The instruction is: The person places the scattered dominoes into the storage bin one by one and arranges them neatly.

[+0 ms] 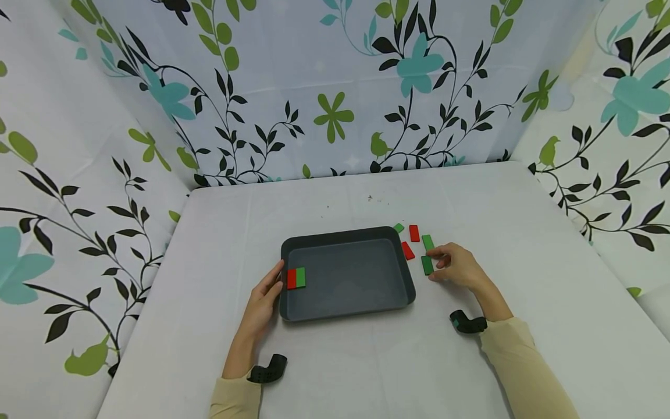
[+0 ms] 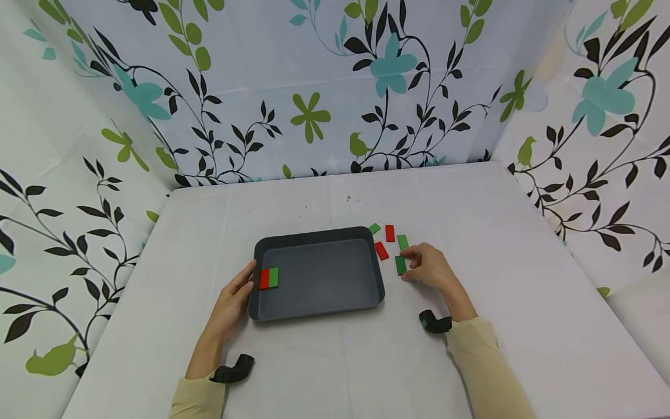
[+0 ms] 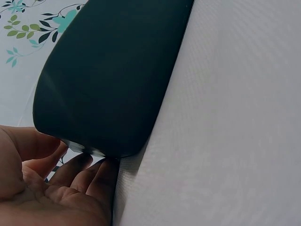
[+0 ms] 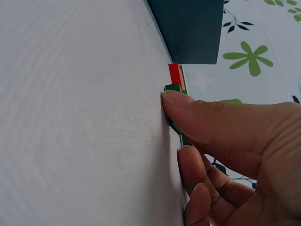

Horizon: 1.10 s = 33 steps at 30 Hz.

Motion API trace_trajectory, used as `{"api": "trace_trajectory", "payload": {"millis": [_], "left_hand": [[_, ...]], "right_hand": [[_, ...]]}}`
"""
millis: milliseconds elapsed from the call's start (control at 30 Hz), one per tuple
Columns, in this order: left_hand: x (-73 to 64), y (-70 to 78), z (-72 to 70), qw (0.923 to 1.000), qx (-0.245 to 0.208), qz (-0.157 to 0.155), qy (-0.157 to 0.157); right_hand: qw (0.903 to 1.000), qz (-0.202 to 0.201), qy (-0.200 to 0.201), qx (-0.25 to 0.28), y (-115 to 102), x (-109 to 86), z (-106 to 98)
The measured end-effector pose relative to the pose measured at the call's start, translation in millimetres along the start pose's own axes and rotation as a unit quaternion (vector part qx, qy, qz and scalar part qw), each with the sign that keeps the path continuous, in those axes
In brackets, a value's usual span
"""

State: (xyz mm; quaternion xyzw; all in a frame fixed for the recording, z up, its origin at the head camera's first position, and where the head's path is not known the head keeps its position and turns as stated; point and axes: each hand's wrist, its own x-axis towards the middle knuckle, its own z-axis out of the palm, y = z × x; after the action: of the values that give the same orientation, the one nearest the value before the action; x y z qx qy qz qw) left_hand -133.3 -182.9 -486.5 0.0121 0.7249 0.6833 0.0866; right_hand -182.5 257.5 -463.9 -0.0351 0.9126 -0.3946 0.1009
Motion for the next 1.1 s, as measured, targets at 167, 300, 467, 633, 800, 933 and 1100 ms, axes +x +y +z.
{"api": "trace_trajectory", "payload": {"millis": [167,300,467,633,800,933,1100], "left_hand": [[0.4,-0.7,0.0,1.0000,0.000,-0.001,0.000],[0.6,-0.8,0.4,1.0000,0.000,-0.002,0.002],[0.6,-0.4,0.7,1.0000,0.002,0.000,0.005],[0.7,-0.5,1.0,1.0000,0.003,-0.002,0.006],[0.4,-0.9,1.2,0.9999,0.003,-0.009,0.007],[0.4,-0.7,1.2,0.9999,0.002,-0.012,0.009],[0.7,0.4,0.9,0.9999,-0.002,-0.012,0.008]], "right_hand": [[0.9999,-0.001,-0.003,-0.010,-3,-2.5,-2],[1.0000,0.004,0.005,-0.002,-9,-6.3,-8],[0.9991,0.007,0.037,0.018,-20,-11.5,-13],[0.9962,-0.021,0.069,0.049,-35,-12.0,-14],[0.9912,-0.045,0.085,0.091,-52,-9.8,-9],[0.9872,-0.063,0.086,0.118,-67,-8.0,-4],[0.9820,-0.088,0.080,0.147,-84,-3.3,6]]}}
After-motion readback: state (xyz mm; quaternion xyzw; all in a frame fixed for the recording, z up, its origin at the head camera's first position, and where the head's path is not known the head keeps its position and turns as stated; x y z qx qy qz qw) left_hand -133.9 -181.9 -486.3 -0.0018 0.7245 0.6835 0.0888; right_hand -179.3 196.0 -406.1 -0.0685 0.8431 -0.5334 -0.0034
